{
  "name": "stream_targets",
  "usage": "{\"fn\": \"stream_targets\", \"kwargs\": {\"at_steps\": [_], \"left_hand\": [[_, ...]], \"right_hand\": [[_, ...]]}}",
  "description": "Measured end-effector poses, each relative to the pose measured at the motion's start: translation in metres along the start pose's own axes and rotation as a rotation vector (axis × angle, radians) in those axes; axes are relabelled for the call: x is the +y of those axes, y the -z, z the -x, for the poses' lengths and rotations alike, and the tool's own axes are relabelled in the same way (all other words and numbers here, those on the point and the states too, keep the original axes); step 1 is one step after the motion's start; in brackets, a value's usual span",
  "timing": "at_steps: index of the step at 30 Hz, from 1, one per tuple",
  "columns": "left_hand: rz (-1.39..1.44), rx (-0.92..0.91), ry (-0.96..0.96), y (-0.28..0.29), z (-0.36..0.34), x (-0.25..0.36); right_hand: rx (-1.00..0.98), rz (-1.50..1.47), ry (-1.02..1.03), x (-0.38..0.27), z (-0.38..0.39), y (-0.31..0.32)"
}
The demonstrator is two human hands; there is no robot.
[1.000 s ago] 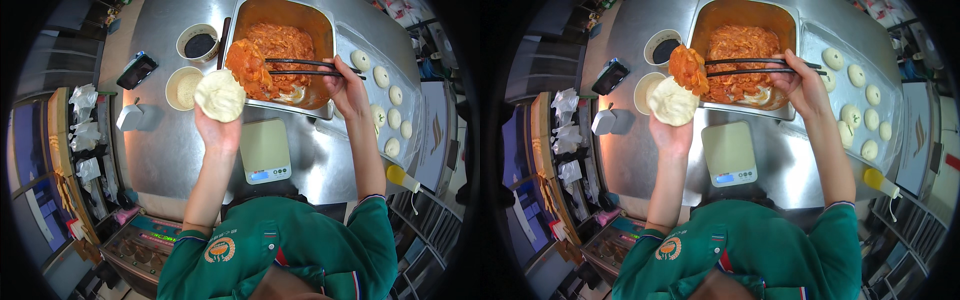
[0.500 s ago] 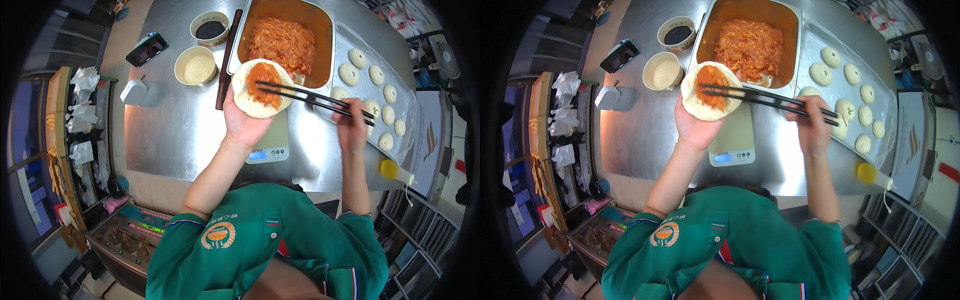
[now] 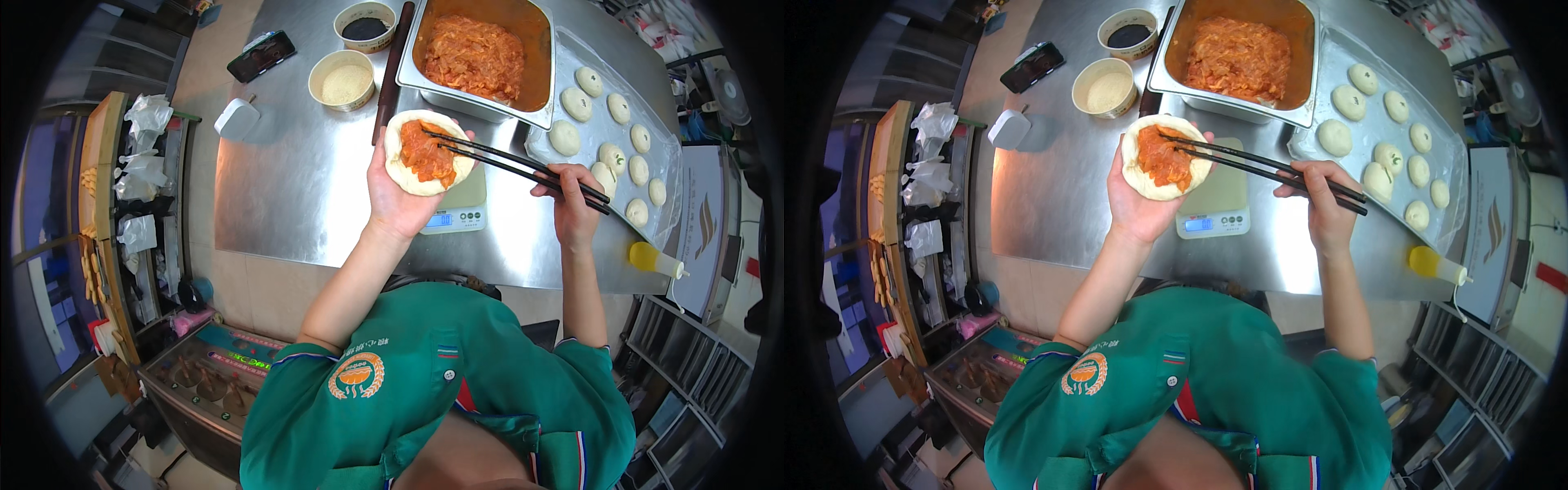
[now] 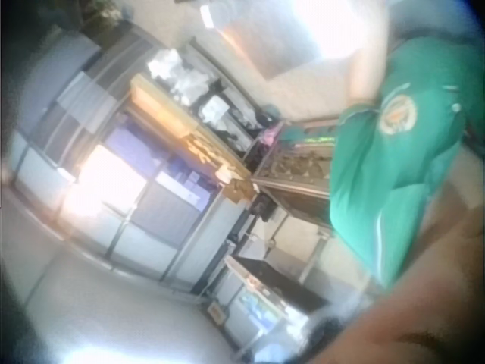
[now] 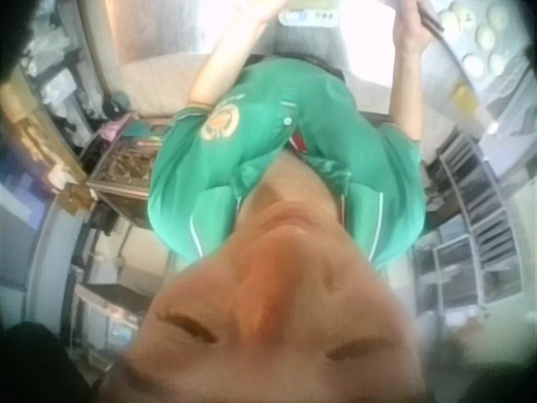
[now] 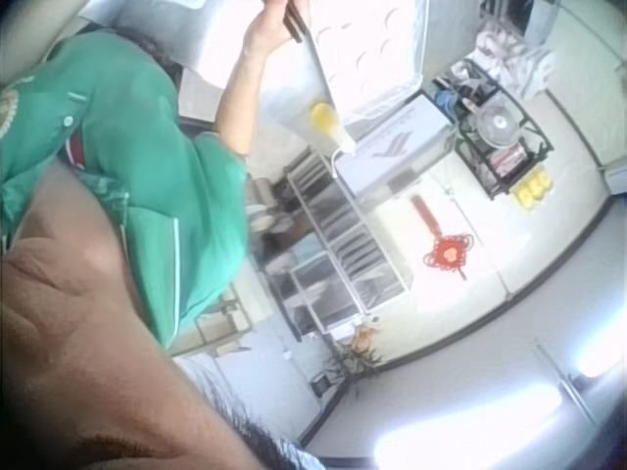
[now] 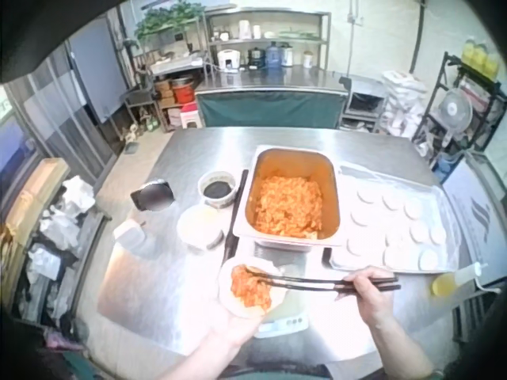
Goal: The person fills dough rounds with a reddish meat mixture, seals them into buns, and places them on a tray. They also use tongs to move baked buns onto a cooling rack and pack some into a plastic bag for a customer.
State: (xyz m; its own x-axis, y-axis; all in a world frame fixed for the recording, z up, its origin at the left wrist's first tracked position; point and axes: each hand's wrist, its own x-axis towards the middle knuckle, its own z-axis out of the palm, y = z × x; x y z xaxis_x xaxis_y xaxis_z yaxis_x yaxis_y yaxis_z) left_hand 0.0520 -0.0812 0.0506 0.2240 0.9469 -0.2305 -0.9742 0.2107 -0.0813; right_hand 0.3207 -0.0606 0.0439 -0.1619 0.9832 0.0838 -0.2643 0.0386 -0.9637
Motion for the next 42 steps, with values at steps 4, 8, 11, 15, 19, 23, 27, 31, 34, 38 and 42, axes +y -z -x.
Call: {"fn": "stream_targets", "kwargs": {"at_steps": [4, 8, 11, 15, 19, 23, 27, 31, 34, 38, 42], "left_hand": [[0.040, -0.062, -0.070, 0.006, 0.015, 0.016], [-0.028, 0.013, -0.056, 0.013, 0.017, 0.010], [-0.103, 0.050, -0.066, 0.026, 0.004, -0.013], [-0.462, 0.148, -0.190, 0.058, -0.019, -0.032], [-1.313, 0.287, -0.471, 0.103, -0.020, -0.005], [-1.431, 0.548, -0.543, 0.148, 0.038, 0.040], [-1.525, 0.527, -0.396, 0.177, 0.063, 0.068], [-1.538, 0.555, -0.195, 0.183, 0.052, 0.074], [-1.430, 0.610, -0.180, 0.181, 0.046, 0.075], [-1.420, 0.591, -0.163, 0.180, 0.048, 0.077], [-1.429, 0.622, -0.140, 0.177, 0.047, 0.078]], "right_hand": [[0.155, -0.134, 0.026, -0.015, 0.001, 0.005], [0.264, -0.151, -0.267, -0.013, -0.008, -0.034], [-0.020, -0.108, -0.415, 0.022, 0.003, -0.078], [-0.003, -0.125, -0.397, 0.045, 0.009, -0.070], [0.058, -0.100, -0.545, 0.050, 0.001, -0.050], [0.026, -0.278, -0.635, 0.003, -0.009, -0.010], [-0.214, 0.025, -0.137, -0.053, -0.062, 0.042], [0.154, 0.076, 0.107, -0.052, -0.107, 0.038], [0.070, 0.350, 0.045, -0.029, -0.143, 0.024], [-0.096, 0.396, -0.103, 0.014, -0.190, 0.006], [-0.155, 0.453, -0.197, 0.054, -0.229, -0.024]]}}
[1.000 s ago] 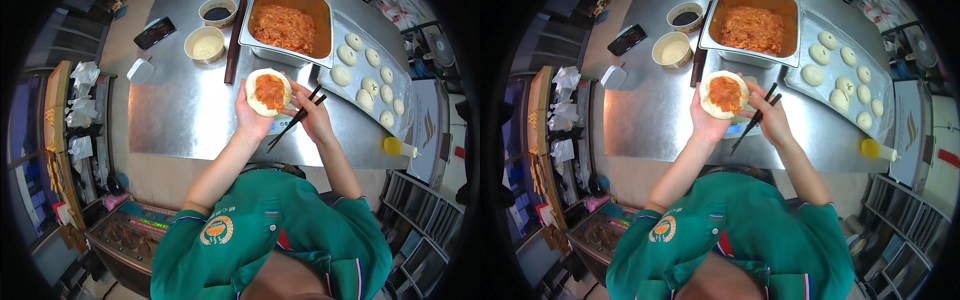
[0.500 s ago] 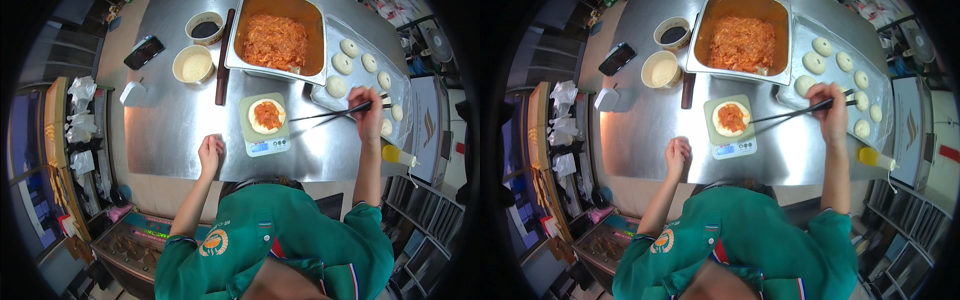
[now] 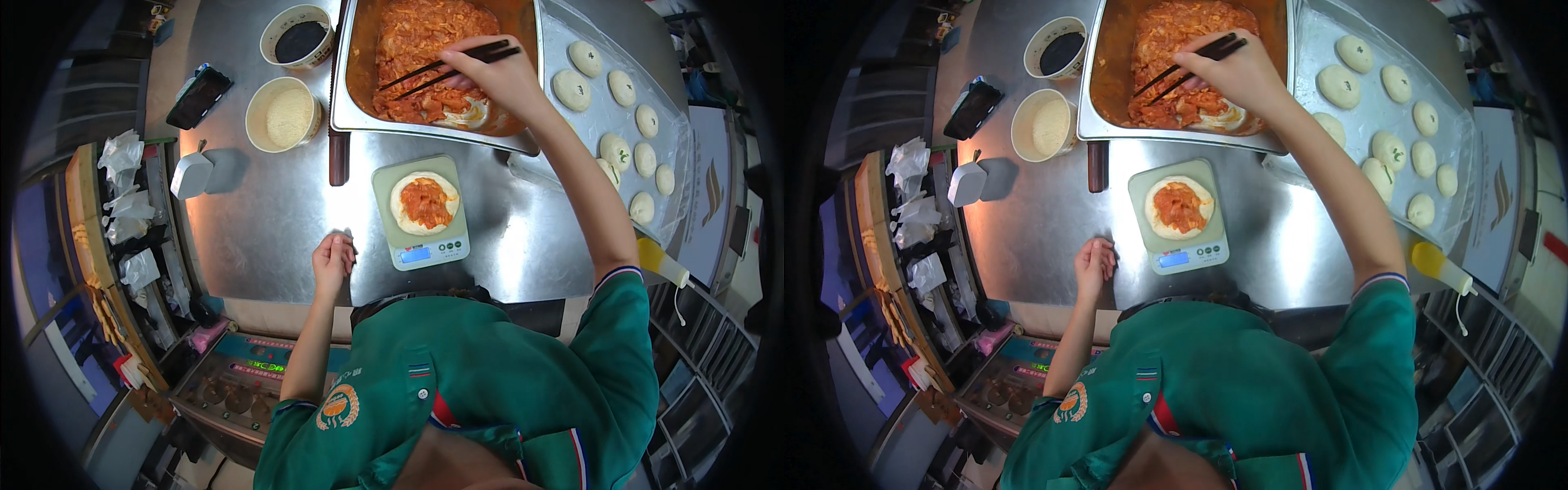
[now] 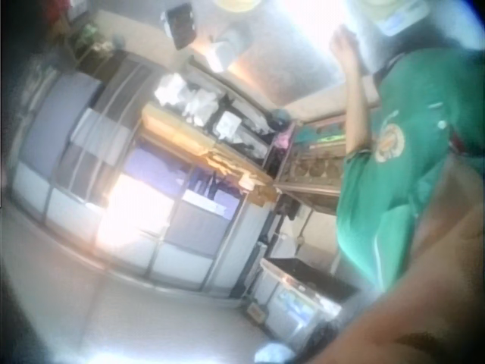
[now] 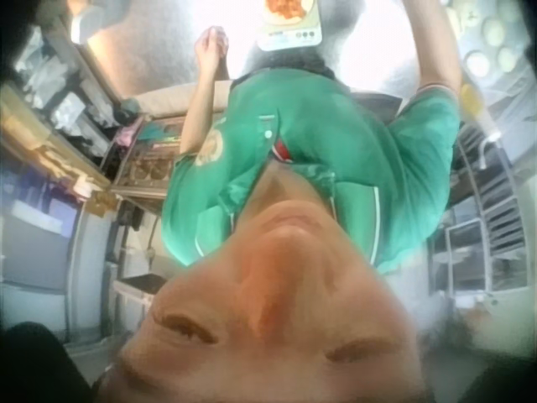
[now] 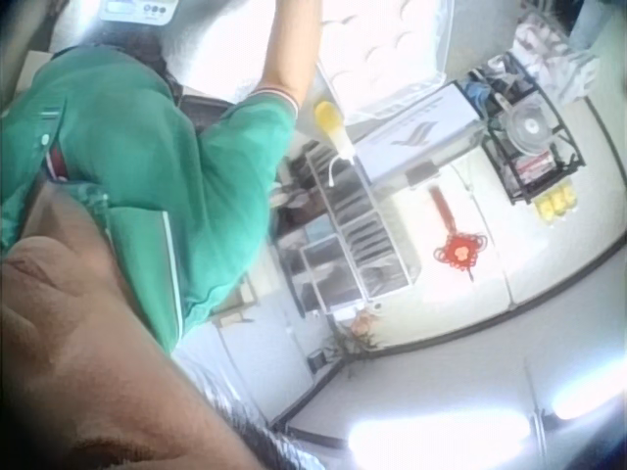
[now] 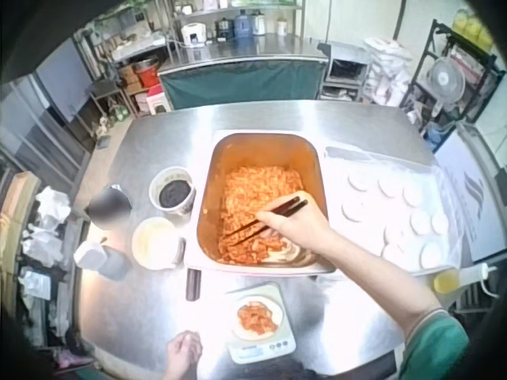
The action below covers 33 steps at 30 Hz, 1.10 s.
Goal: The person fills dough rounds with a reddish meat mixture, seals them into buns, and places them on a tray. They also use tongs to move baked buns onto a cooling rack and pack some into a plastic bag for a customer.
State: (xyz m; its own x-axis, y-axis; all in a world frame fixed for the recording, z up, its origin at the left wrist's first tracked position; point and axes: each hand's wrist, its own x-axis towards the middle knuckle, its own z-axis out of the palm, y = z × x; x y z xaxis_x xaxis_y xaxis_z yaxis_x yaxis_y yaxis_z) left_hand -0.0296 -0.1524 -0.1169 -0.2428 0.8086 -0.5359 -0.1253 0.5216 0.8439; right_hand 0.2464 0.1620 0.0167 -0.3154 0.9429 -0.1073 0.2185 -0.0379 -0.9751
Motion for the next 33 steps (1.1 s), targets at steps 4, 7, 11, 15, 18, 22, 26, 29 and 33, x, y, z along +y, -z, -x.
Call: {"fn": "stream_targets", "kwargs": {"at_steps": [4, 7, 11, 15, 18, 22, 26, 29, 33], "left_hand": [[-0.002, -0.015, 0.014, -0.002, 0.001, 0.004], [0.013, -0.024, 0.012, -0.002, 0.002, 0.004], [0.041, -0.036, -0.017, -0.002, 0.003, 0.001], [0.017, -0.036, -0.020, -0.002, 0.002, 0.000], [0.002, -0.037, -0.039, -0.002, 0.002, 0.001], [0.004, -0.038, -0.042, -0.002, 0.002, 0.001], [0.038, -0.050, -0.045, -0.002, 0.002, 0.000], [0.033, -0.047, -0.047, -0.002, 0.002, 0.000], [0.026, -0.055, -0.061, -0.003, 0.002, 0.002]], "right_hand": [[-0.057, 0.076, 0.096, 0.011, -0.021, -0.019], [-0.034, 0.124, 0.098, 0.017, -0.024, -0.019], [-0.043, 0.055, 0.050, 0.024, -0.030, -0.022], [-0.015, -0.126, -0.047, 0.028, -0.034, -0.019], [0.118, -0.435, -0.129, 0.029, -0.023, 0.002], [0.159, -0.384, -0.018, 0.031, 0.003, 0.037], [0.267, -0.593, 0.043, 0.032, 0.050, 0.060], [0.178, -0.750, 0.124, 0.029, 0.099, 0.074], [0.220, -0.889, 0.145, 0.023, 0.161, 0.078]]}}
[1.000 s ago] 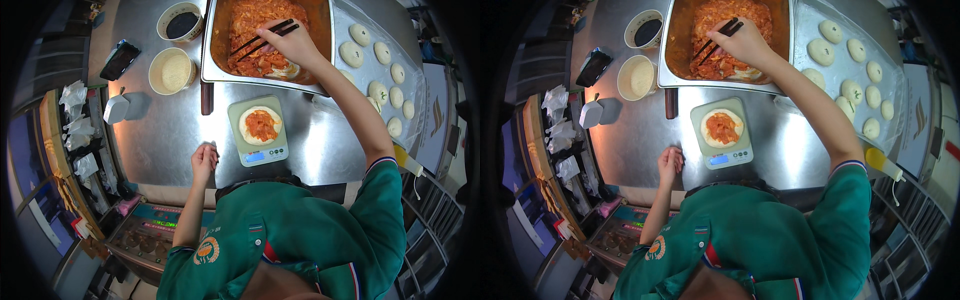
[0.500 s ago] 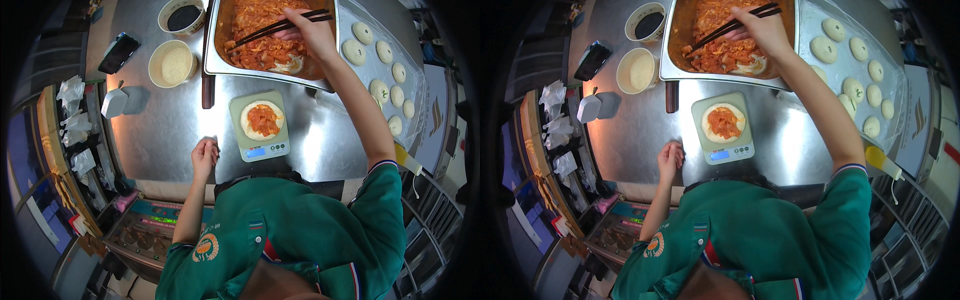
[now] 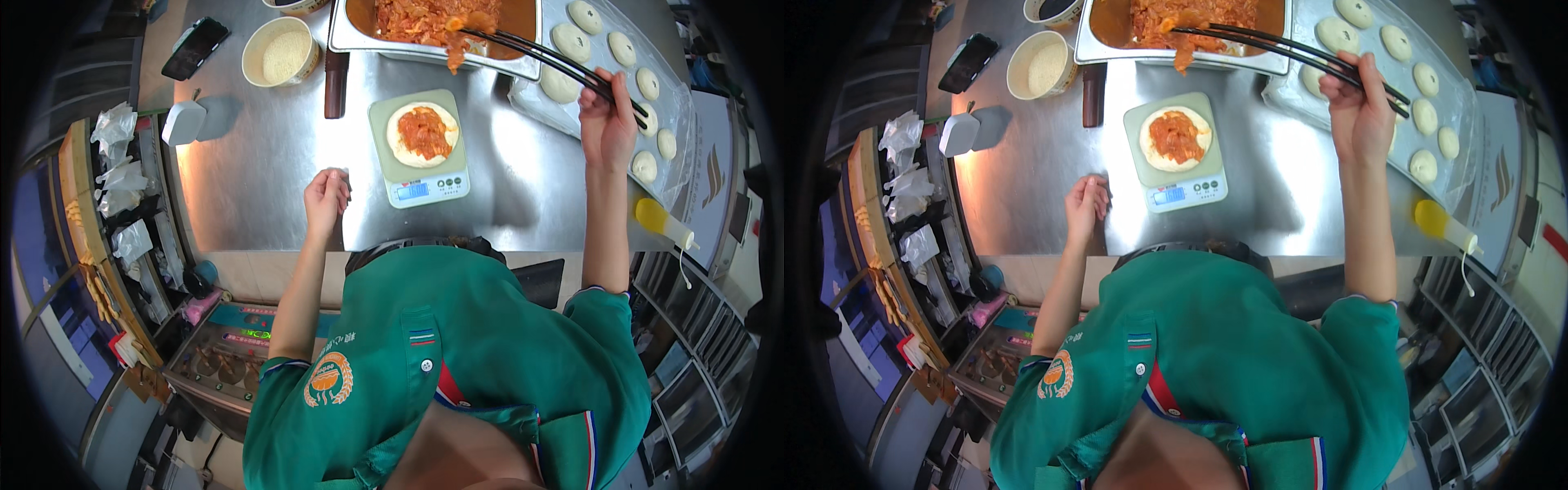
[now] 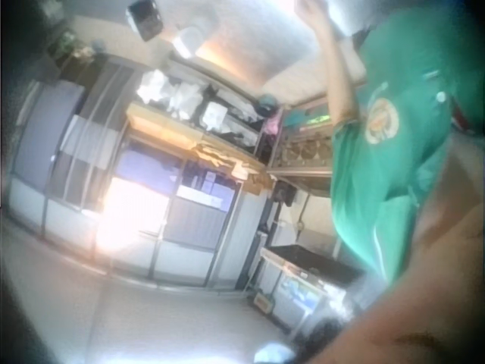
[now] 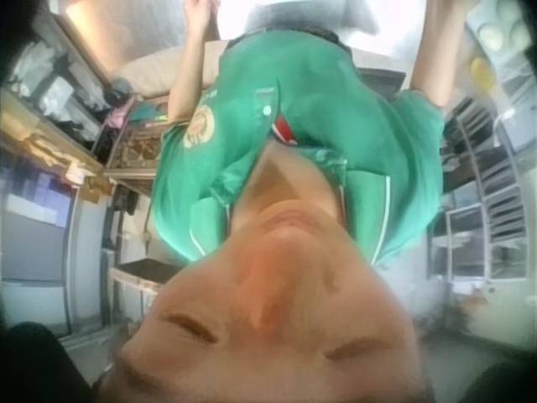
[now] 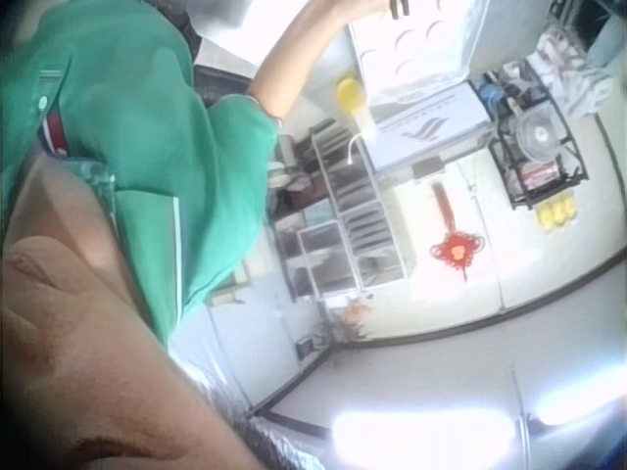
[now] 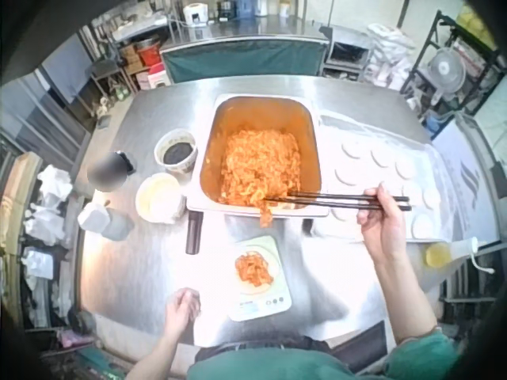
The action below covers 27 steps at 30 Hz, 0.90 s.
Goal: The person fills dough rounds with a reddish meat mixture, seals them into buns, and places them on a tray. They also use tongs to move baked buns onto a cooling rack and pack some into a plastic bag for a customer.
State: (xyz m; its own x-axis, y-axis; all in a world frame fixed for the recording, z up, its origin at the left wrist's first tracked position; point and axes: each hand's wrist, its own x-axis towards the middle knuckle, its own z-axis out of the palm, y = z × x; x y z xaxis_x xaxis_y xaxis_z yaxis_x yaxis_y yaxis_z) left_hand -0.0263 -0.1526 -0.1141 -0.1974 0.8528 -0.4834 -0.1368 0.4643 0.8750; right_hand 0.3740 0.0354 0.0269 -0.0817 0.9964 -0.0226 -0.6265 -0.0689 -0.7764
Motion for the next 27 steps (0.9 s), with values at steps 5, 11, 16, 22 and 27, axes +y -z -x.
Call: {"fn": "stream_targets", "kwargs": {"at_steps": [5, 11, 16, 22, 27], "left_hand": [[-0.031, -0.005, -0.028, 0.001, 0.004, -0.002], [-0.033, -0.011, -0.048, 0.002, 0.005, -0.005], [-0.035, -0.023, -0.056, 0.002, 0.004, -0.005], [-0.046, -0.016, -0.058, 0.002, 0.004, -0.007], [-0.039, -0.016, -0.044, 0.001, 0.003, -0.007]], "right_hand": [[0.094, 0.022, -0.025, 0.007, 0.065, 0.010], [0.187, 0.216, -0.085, 0.067, 0.096, 0.018], [0.226, 0.333, -0.161, 0.102, 0.104, 0.017], [0.202, 0.399, -0.103, 0.086, 0.117, 0.024], [0.194, 0.412, -0.071, 0.096, 0.115, 0.016]]}}
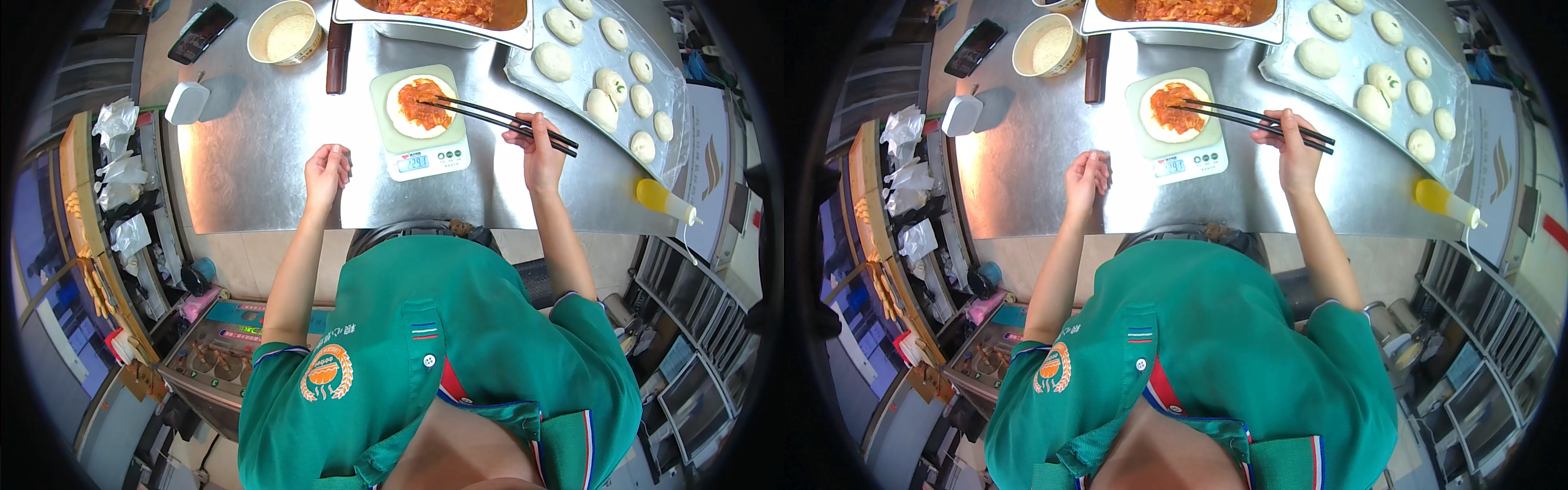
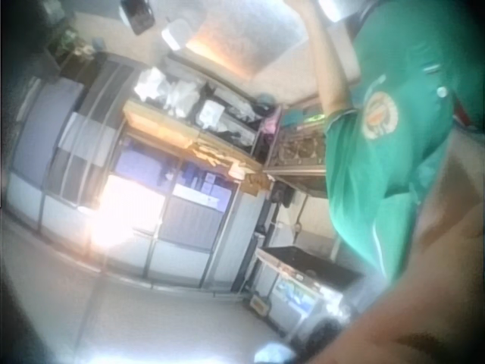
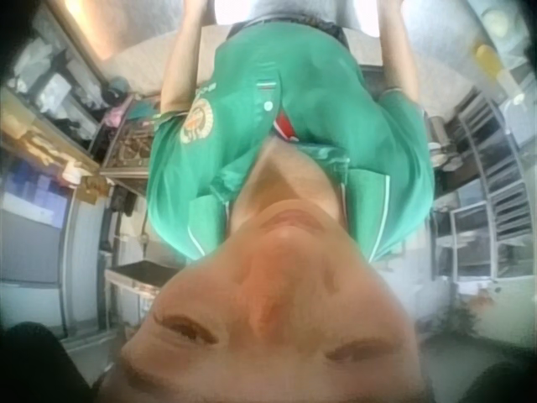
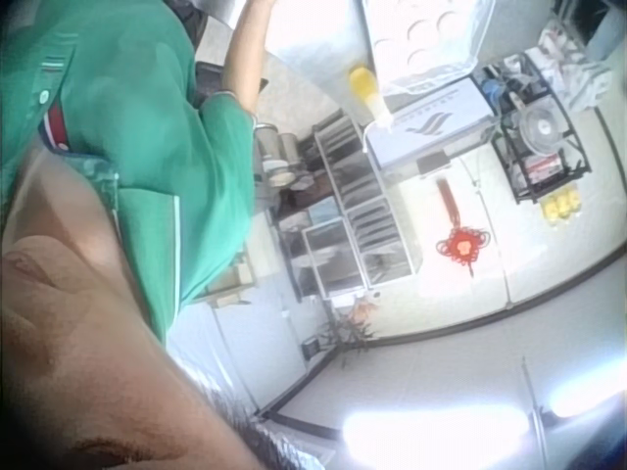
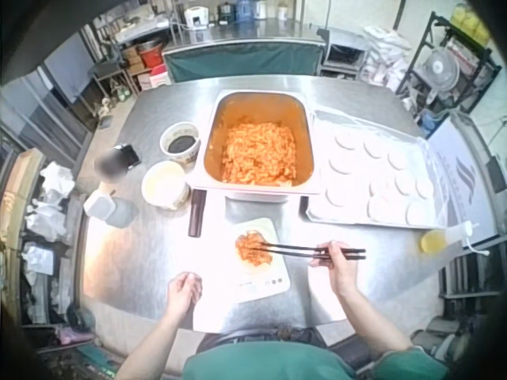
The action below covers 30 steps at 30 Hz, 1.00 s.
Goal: The person fills dough rounds with a reddish meat mixture, seals them into buns, and places them on a tray. They also use tongs to move baked buns onto a cooling rack and pack some into a plastic bag for a customer.
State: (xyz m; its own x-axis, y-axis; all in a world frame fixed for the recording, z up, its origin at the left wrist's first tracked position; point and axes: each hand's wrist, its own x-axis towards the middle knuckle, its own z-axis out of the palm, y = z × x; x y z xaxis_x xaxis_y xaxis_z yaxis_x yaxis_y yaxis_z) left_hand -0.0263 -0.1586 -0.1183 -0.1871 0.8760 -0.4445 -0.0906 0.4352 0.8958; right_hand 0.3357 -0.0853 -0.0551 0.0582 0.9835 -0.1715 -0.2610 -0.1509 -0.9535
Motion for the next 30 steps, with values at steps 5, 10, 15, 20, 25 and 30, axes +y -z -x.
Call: {"fn": "stream_targets", "kwargs": {"at_steps": [5, 10, 15, 20, 25, 30], "left_hand": [[0.006, 0.000, 0.018, 0.001, -0.001, 0.000], [0.006, 0.001, 0.040, 0.001, -0.002, 0.001], [-0.004, -0.001, 0.037, 0.001, -0.001, 0.004], [-0.009, -0.017, 0.033, 0.002, -0.001, 0.003], [0.013, -0.010, 0.051, 0.003, -0.002, 0.002], [-0.001, -0.007, 0.070, 0.002, -0.004, 0.003]], "right_hand": [[0.125, -0.148, -0.060, -0.004, -0.008, -0.002], [-0.027, -0.316, 0.012, -0.034, -0.024, 0.002], [-0.057, -0.404, 0.251, -0.079, -0.071, -0.010], [0.044, 0.351, 0.563, -0.102, -0.117, -0.033], [0.165, 0.234, 0.616, -0.122, -0.088, -0.002], [-0.069, 0.127, 0.144, -0.067, -0.046, 0.022]]}}
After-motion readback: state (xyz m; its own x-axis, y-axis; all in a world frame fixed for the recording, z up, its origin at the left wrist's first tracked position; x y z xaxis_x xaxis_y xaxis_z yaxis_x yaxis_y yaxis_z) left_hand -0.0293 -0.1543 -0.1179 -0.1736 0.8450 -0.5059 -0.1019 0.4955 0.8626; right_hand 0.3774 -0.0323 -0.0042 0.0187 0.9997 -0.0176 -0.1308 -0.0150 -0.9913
